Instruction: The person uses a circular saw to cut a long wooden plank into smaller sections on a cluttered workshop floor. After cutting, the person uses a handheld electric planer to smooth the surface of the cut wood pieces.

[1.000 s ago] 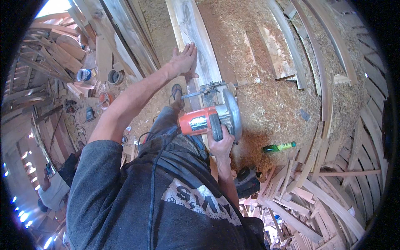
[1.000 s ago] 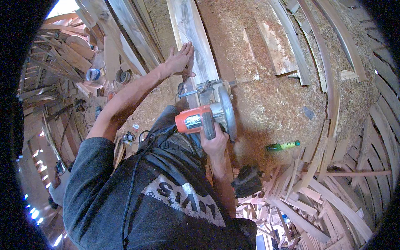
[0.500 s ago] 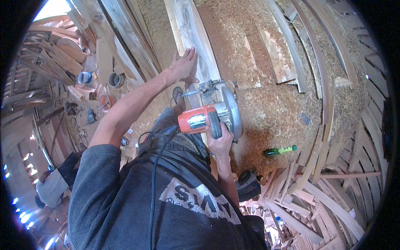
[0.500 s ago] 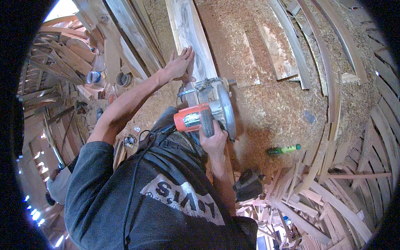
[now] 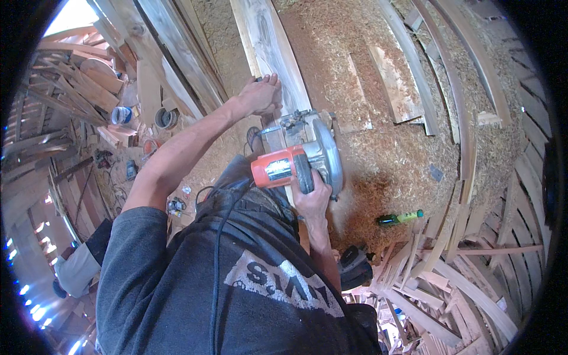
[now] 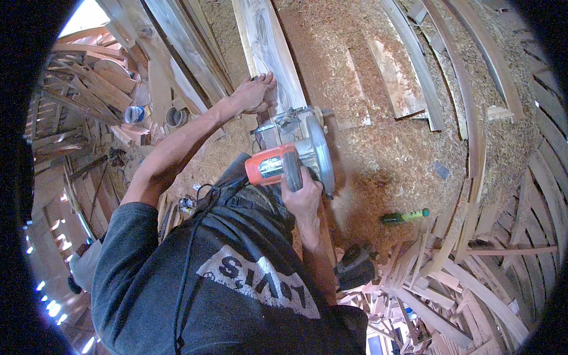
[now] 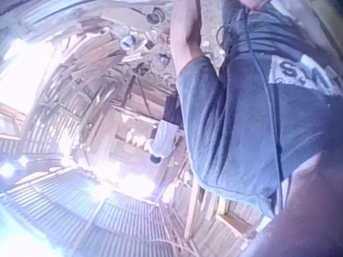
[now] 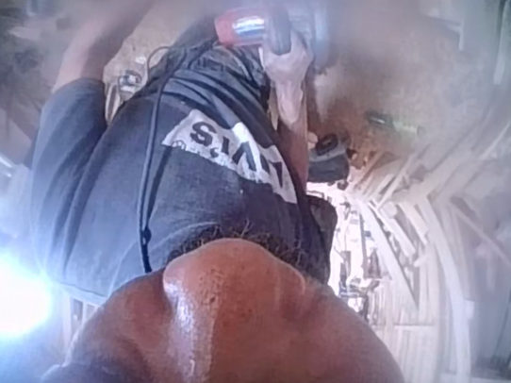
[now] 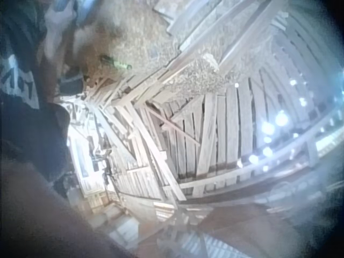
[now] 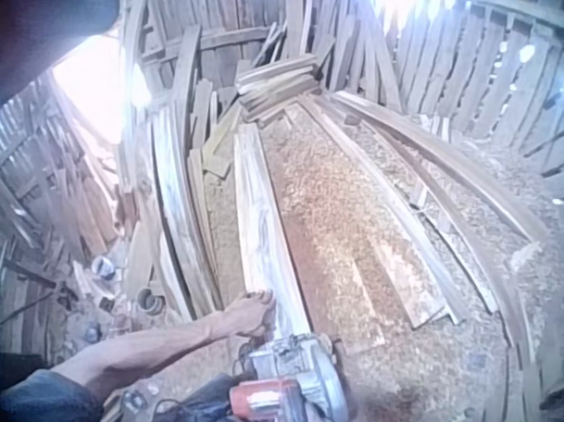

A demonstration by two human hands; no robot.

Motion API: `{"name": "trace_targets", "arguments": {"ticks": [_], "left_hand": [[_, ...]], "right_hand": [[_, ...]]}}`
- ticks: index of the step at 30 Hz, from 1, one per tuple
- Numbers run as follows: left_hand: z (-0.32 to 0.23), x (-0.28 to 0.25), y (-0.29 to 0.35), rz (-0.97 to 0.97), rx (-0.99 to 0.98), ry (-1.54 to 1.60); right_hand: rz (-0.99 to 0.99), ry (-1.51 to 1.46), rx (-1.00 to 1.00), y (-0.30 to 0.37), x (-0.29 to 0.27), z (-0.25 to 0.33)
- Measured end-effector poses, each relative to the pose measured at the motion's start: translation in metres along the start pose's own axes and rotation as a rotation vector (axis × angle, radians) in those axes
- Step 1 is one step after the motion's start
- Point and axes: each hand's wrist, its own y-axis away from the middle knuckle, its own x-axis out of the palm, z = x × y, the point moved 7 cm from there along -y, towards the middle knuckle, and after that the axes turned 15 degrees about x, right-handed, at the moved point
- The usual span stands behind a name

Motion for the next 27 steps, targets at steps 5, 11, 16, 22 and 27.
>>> {"name": "trace_targets", "arguments": {"ticks": [5, 11, 16, 22, 27], "left_hand": [[-0.001, -0.005, -0.005, 0.054, -0.001, -0.037], [0.011, 0.005, -0.009, 0.08, -0.032, 0.002], [0.021, -0.057, -0.017, 0.284, -0.141, 0.516], [0.151, -0.091, -0.055, -0.207, -0.105, 0.014], [0.188, -0.085, -0.08, 0.049, -0.165, 0.028]], "right_hand": [[-0.033, 0.015, -0.001, -0.007, 0.004, -0.001], [-0.011, 0.03, 0.001, -0.018, 0.01, 0.007], [-0.075, 0.028, -0.019, -0.024, 0.009, 0.004], [-0.036, 0.005, 0.006, -0.032, 0.012, 0.019], [-0.024, 0.046, 0.029, -0.039, 0.012, 0.026]]}}
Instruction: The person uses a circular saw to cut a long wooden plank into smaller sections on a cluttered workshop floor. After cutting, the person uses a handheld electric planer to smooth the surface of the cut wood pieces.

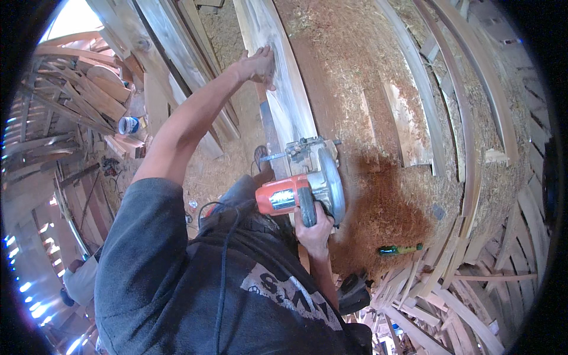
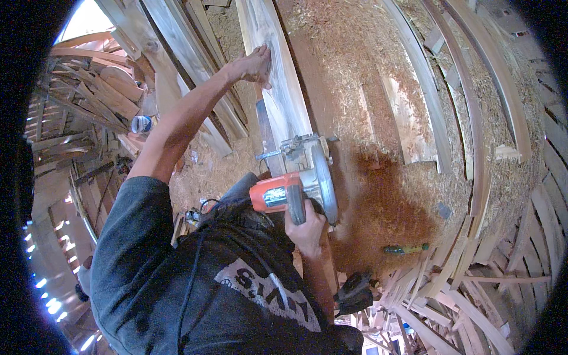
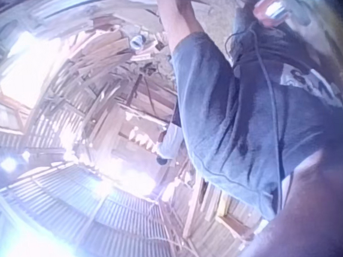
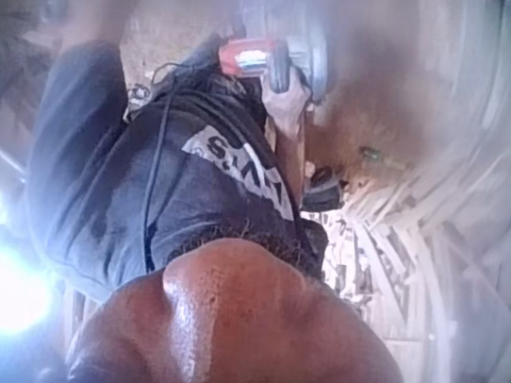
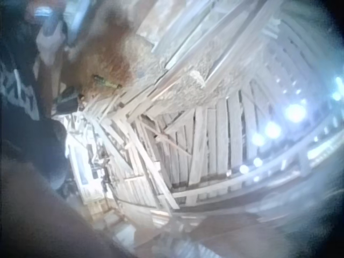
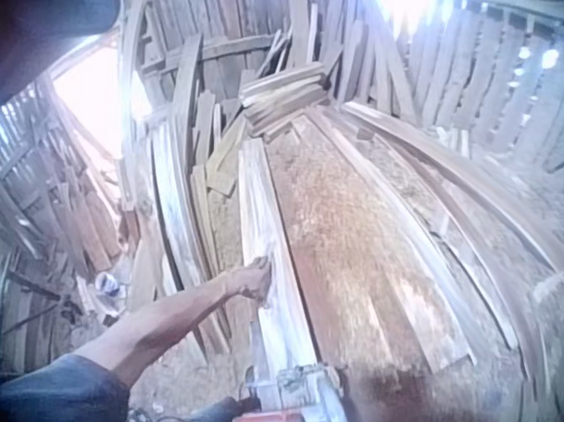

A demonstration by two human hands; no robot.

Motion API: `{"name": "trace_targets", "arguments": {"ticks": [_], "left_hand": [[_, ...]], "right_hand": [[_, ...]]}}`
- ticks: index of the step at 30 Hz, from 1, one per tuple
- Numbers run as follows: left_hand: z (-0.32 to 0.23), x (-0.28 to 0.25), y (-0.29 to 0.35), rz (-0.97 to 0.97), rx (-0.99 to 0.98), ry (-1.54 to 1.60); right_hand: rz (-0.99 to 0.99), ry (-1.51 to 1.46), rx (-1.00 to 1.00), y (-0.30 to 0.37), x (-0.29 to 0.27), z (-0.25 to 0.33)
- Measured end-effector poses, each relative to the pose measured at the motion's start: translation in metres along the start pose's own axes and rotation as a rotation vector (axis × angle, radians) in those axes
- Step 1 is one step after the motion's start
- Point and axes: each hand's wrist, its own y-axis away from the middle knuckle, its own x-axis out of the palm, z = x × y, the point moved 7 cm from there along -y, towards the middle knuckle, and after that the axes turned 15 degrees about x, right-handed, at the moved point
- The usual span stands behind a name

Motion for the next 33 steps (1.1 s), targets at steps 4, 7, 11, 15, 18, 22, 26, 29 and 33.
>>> {"name": "trace_targets", "arguments": {"ticks": [4, 7, 11, 15, 18, 22, 26, 29, 33], "left_hand": [[-0.012, -0.003, 0.004, 0.06, -0.027, -0.025], [-0.016, -0.004, 0.008, 0.07, -0.03, -0.019], [-0.016, -0.004, 0.01, 0.075, -0.031, 0.011], [-0.015, -0.001, 0.013, 0.07, -0.026, 0.055], [-0.017, -0.003, 0.011, 0.08, -0.025, 0.049], [-0.017, -0.006, 0.012, 0.075, -0.011, 0.051], [-0.018, -0.006, 0.012, 0.075, -0.017, 0.022], [-0.019, -0.007, 0.011, 0.078, -0.019, 0.006], [-0.02, -0.007, 0.011, 0.086, -0.006, -0.017]], "right_hand": [[0.026, 0.038, 0.035, -0.005, 0.007, -0.011], [0.043, 0.039, 0.074, -0.008, 0.011, -0.013], [0.035, 0.146, 0.126, -0.012, 0.016, -0.018], [-0.051, 0.272, 0.058, -0.014, 0.018, -0.013], [-0.072, 0.29, 0.02, -0.018, 0.02, -0.016], [0.007, 0.249, 0.095, -0.03, 0.023, -0.008], [-0.002, 0.202, 0.075, -0.039, 0.024, 0.005], [0.003, 0.157, 0.095, -0.044, 0.026, 0.012], [0.005, 0.103, 0.124, -0.049, 0.028, 0.017]]}}
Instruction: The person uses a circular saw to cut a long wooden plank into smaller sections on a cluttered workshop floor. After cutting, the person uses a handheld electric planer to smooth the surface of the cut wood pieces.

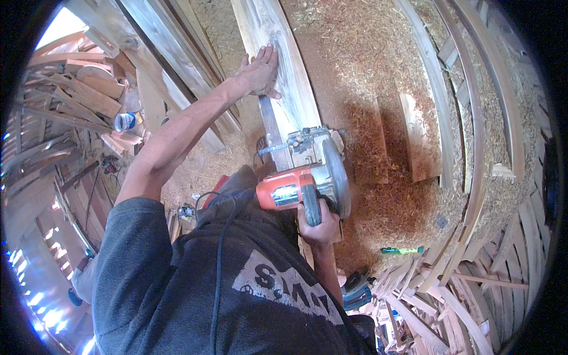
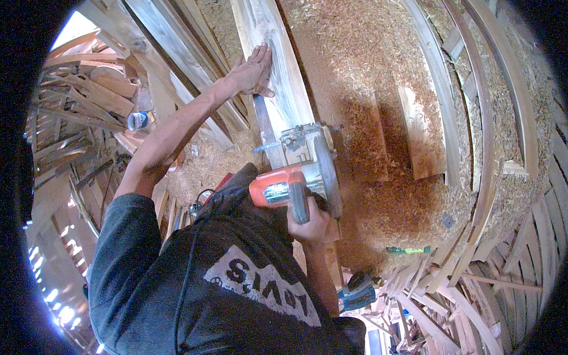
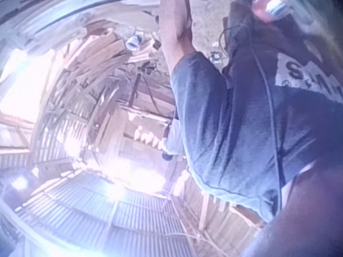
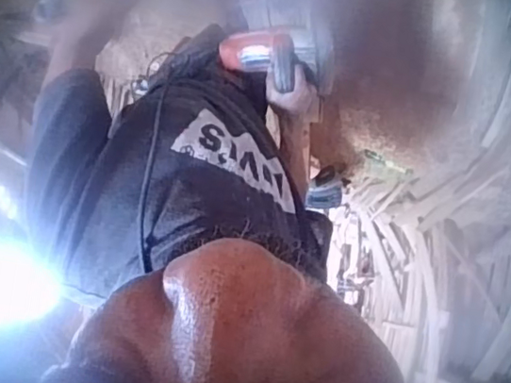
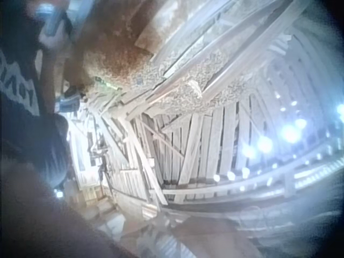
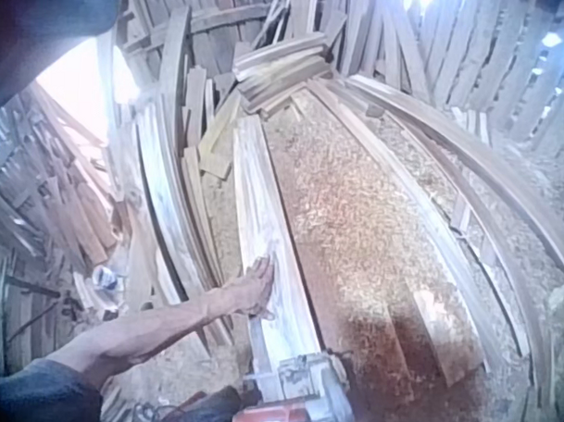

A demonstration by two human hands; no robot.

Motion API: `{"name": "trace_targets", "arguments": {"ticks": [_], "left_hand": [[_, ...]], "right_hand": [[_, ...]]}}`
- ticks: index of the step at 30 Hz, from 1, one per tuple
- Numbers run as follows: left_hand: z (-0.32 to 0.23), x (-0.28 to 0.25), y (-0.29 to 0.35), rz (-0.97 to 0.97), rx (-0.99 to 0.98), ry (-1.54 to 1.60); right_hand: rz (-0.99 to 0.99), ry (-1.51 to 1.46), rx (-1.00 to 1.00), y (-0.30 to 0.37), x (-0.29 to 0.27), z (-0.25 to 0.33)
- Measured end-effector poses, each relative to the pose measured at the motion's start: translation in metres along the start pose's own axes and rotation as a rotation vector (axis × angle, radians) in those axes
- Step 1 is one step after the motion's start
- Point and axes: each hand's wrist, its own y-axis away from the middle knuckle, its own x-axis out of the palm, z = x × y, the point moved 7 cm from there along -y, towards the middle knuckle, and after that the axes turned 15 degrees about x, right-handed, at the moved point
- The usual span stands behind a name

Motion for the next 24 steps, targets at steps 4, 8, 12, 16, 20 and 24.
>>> {"name": "trace_targets", "arguments": {"ticks": [4, 8, 12, 16, 20, 24], "left_hand": [[0.001, 0.0, 0.0, -0.015, 0.016, -0.017], [0.0, -0.001, 0.0, -0.004, 0.017, -0.019], [0.001, 0.0, 0.0, 0.001, 0.01, -0.039], [0.002, 0.002, -0.001, -0.003, 0.004, -0.033], [0.0, 0.0, 0.001, -0.012, 0.02, -0.027], [0.001, 0.001, 0.003, -0.014, 0.022, -0.035]], "right_hand": [[0.033, -0.025, -0.001, -0.006, 0.007, -0.006], [0.001, -0.027, -0.052, -0.011, 0.009, 0.002], [0.02, -0.113, -0.005, -0.016, 0.006, 0.023], [0.029, -0.056, -0.027, -0.022, 0.013, 0.016], [0.015, -0.08, -0.04, -0.027, 0.017, 0.018], [0.036, -0.055, -0.035, -0.033, 0.018, 0.025]]}}
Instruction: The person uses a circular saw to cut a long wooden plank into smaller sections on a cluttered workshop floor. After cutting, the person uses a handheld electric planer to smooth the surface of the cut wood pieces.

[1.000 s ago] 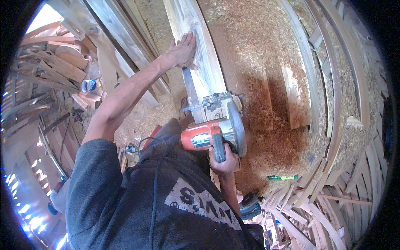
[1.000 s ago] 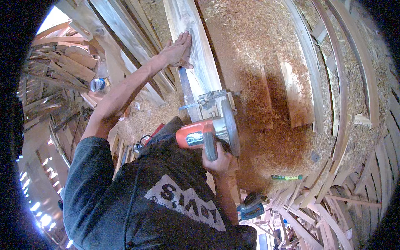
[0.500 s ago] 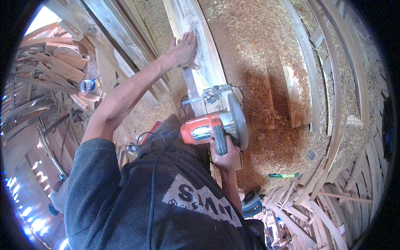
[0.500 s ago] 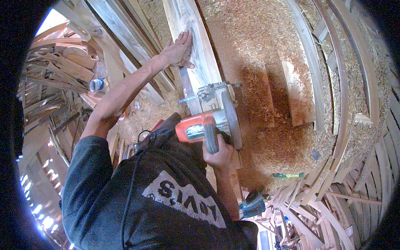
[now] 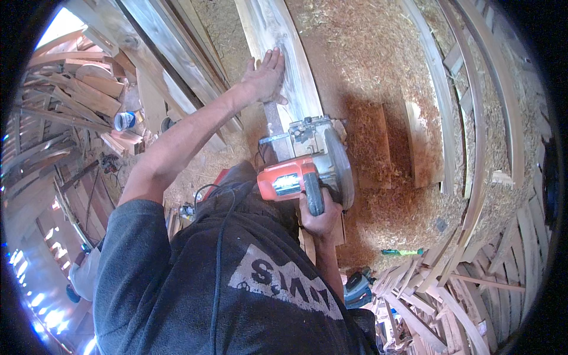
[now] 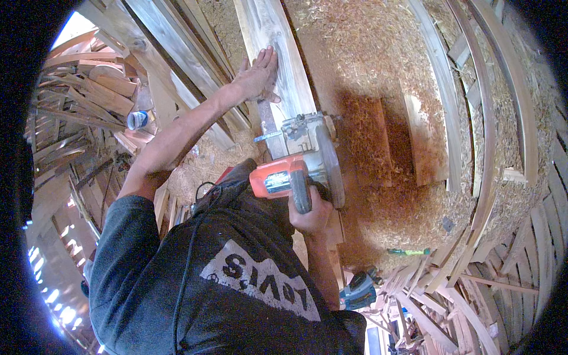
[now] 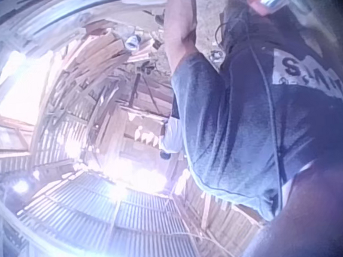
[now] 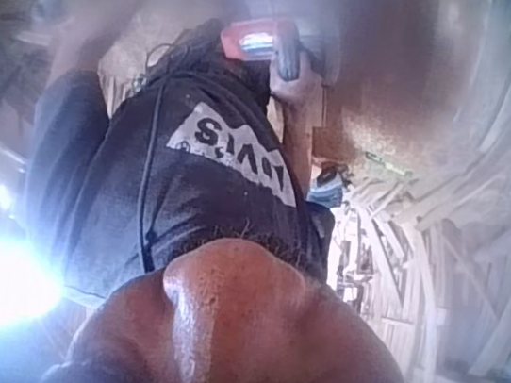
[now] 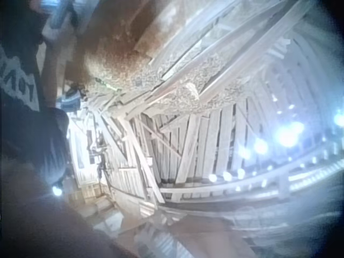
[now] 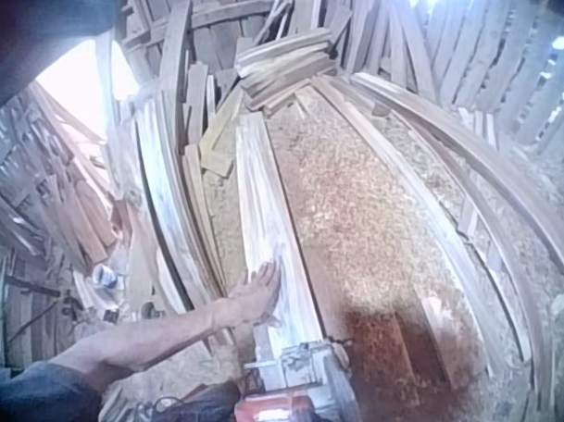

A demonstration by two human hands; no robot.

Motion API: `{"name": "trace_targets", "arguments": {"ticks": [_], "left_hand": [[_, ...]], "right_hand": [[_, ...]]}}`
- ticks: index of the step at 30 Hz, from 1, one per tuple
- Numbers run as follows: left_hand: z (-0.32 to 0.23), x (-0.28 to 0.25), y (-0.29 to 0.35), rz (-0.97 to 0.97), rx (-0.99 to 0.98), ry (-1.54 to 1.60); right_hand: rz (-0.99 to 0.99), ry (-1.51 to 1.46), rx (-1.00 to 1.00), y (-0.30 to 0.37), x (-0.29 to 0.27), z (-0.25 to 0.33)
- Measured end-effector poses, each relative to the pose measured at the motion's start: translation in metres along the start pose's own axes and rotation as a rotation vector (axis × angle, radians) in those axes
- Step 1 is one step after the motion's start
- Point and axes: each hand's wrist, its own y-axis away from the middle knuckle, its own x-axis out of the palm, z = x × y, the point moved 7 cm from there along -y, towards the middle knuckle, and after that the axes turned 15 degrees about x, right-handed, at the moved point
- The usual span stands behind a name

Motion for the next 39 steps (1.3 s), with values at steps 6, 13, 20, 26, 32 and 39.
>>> {"name": "trace_targets", "arguments": {"ticks": [6, 13, 20, 26, 32, 39], "left_hand": [[-0.003, -0.005, 0.0, 0.019, -0.006, 0.003], [0.0, 0.001, -0.002, 0.003, 0.009, 0.043], [0.0, -0.001, -0.001, -0.03, 0.019, 0.089], [-0.002, -0.007, 0.005, -0.072, 0.031, 0.093], [0.051, -0.041, -0.026, -0.002, 0.054, 0.205], [0.099, -0.054, -0.049, 0.023, -0.01, -0.022]], "right_hand": [[-0.043, -0.055, -0.008, -0.007, 0.0, 0.013], [-0.087, -0.07, -0.063, -0.015, 0.006, 0.016], [-0.089, -0.003, -0.043, -0.023, 0.009, 0.021], [-0.074, -0.018, -0.024, -0.029, 0.013, 0.019], [-0.116, -0.001, -0.064, -0.036, 0.017, 0.016], [-0.1, -0.042, -0.058, -0.044, 0.019, 0.031]]}}
